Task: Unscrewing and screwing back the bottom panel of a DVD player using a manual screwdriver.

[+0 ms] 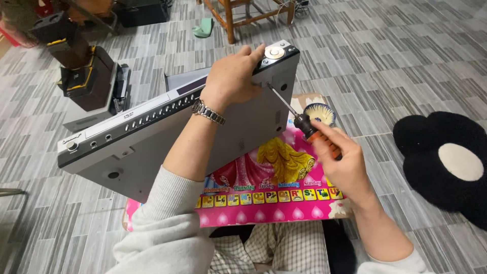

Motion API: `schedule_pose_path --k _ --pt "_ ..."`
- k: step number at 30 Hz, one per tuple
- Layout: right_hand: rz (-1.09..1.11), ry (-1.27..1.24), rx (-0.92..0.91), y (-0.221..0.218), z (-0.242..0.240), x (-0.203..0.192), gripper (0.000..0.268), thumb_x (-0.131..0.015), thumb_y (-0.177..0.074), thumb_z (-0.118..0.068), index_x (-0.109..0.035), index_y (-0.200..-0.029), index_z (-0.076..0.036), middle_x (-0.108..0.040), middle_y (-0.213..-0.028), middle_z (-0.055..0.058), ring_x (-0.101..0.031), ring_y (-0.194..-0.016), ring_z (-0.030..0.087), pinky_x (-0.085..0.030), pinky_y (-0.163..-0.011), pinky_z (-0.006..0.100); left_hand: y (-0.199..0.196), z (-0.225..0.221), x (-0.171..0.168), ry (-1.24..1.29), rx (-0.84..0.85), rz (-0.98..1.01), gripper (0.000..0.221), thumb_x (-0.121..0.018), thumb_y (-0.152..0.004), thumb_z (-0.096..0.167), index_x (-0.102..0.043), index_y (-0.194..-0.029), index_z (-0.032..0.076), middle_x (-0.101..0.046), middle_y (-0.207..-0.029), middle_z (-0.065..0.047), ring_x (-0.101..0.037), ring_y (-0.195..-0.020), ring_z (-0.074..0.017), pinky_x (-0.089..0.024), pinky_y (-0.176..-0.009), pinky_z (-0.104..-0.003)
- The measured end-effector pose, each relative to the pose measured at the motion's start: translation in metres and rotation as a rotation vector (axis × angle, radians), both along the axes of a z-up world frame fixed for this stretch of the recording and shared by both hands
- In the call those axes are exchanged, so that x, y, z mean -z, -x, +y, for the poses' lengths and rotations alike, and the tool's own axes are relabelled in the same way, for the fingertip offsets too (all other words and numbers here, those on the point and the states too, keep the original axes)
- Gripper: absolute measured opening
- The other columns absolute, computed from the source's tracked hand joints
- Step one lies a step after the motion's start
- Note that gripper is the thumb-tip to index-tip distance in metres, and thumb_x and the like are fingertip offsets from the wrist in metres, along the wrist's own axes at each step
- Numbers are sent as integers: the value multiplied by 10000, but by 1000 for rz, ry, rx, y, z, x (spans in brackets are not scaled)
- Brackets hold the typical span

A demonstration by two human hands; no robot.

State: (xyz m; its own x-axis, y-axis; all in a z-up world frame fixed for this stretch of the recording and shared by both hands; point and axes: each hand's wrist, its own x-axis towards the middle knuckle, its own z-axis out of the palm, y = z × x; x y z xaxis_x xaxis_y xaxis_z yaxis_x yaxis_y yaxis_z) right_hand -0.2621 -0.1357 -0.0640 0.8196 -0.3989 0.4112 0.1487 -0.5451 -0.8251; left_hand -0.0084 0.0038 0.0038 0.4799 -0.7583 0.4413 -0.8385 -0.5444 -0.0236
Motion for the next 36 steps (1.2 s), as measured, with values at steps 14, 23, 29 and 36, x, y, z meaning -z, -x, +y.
schedule_pose_path --k 14,23,29,36 --pt "-3 -450 -26 -10 2 23 331 -510 -1008 -81 -615 -1293 50 -654 -956 138 -604 -718 139 -480 -503 210 1 0 10 161 10 -154 554 -794 -796 406 -596 -1249 157 -611 -898 -43 -629 -667 -263 -526 -574 -382" --pt "-215 -825 -129 -4 -8 40 261 -573 -982 -130 -529 -1196 15 -637 -1028 176 -580 -624 117 -486 -524 202 2 -3 11 128 -42 -167 525 -833 -758 354 -638 -1208 166 -612 -874 -35 -646 -677 -251 -559 -590 -399" --pt "-133 -874 -149 -9 -5 30 515 -389 -1054 -379 -411 -1445 -45 -655 -1071 181 -708 -819 235 -620 -685 294 -1 -5 13 163 -12 -183 599 -818 -763 384 -632 -1295 178 -652 -926 -50 -666 -701 -294 -552 -606 -419" --pt "-176 -589 -83 -7 1 36 282 -600 -955 -26 -614 -1237 -24 -667 -1023 111 -611 -699 132 -526 -601 223 -5 -5 13 113 -12 -152 613 -800 -815 435 -598 -1336 182 -655 -943 -44 -671 -702 -265 -557 -586 -394"
